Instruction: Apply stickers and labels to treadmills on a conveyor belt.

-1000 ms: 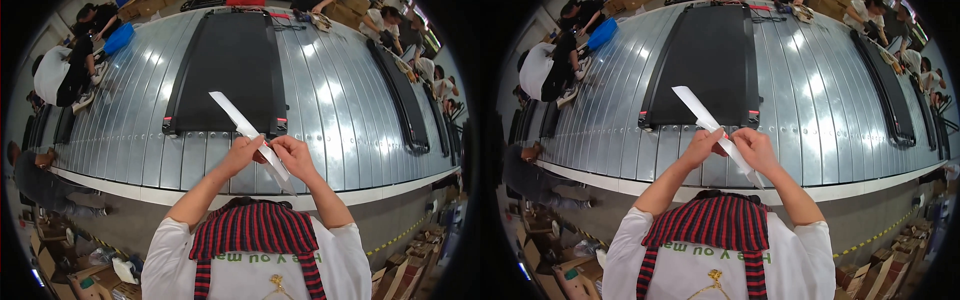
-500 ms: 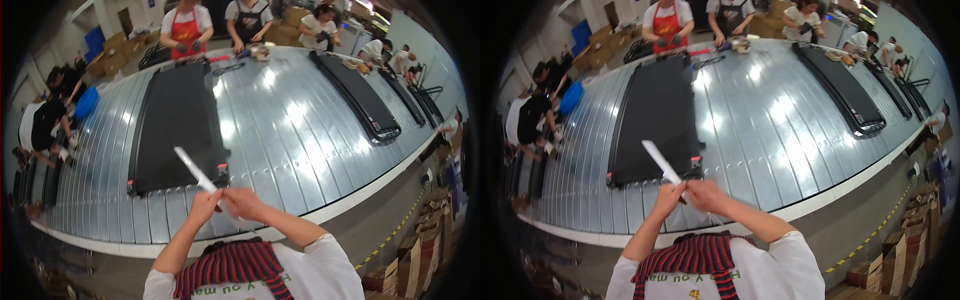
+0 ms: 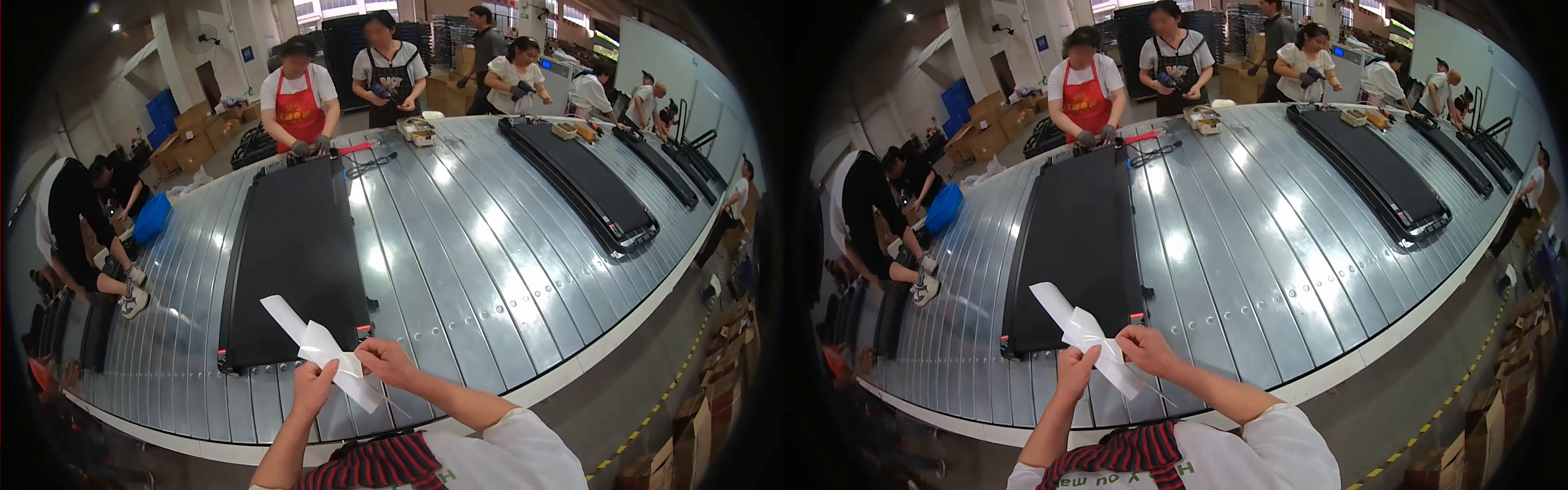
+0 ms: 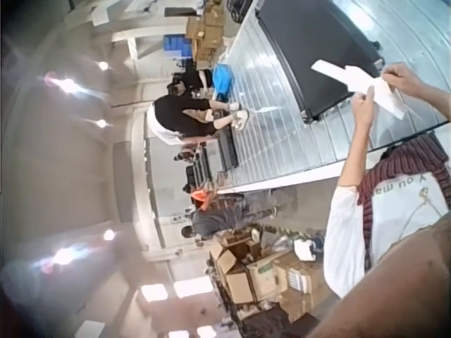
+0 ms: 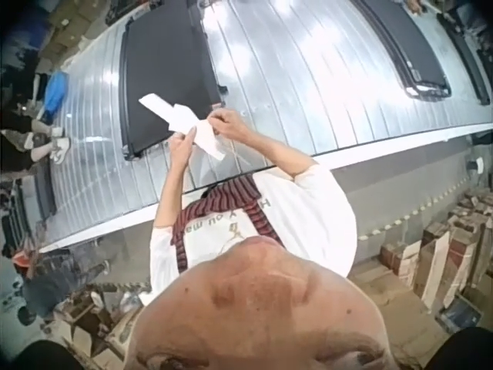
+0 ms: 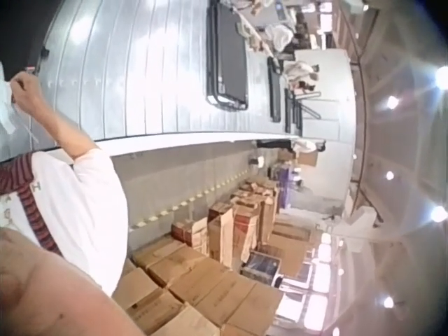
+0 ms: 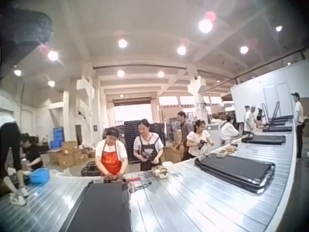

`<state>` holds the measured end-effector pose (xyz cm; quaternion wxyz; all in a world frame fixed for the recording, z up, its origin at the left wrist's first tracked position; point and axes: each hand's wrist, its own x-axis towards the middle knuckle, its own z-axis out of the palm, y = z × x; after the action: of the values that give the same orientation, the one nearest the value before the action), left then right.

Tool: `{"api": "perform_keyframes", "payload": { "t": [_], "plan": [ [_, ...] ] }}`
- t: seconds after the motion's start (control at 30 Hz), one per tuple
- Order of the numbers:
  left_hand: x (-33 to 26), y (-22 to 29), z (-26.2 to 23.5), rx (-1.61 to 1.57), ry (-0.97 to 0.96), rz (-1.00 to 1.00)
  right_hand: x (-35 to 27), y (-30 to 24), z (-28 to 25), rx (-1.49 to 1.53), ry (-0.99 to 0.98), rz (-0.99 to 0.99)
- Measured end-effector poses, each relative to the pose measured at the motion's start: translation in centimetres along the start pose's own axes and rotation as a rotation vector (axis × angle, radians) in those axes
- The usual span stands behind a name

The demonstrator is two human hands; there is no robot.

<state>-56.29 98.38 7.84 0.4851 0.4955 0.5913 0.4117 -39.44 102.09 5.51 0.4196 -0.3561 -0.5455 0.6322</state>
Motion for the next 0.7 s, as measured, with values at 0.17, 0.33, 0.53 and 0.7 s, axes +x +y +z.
{"api": "perform_keyframes", "payload": {
  "t": [0.17,0.33,0.53,0.7],
  "plan": [
    [0.3,-0.8,-0.8,-0.495,0.158,0.124,-0.3,0.5,2.9,-0.046,0.056,-0.085],
    [-0.2,-1.4,-2.0,-0.63,0.185,0.095,-0.6,1.3,6.1,-0.072,0.084,-0.135],
    [2.1,-2.9,-4.8,-0.295,0.338,0.267,-0.3,-0.4,5.1,0.237,0.371,-0.129],
    [2.6,-4.4,-6.3,-0.047,0.267,0.258,0.0,-1.4,6.8,-0.394,0.52,-0.45]
  ]
}}
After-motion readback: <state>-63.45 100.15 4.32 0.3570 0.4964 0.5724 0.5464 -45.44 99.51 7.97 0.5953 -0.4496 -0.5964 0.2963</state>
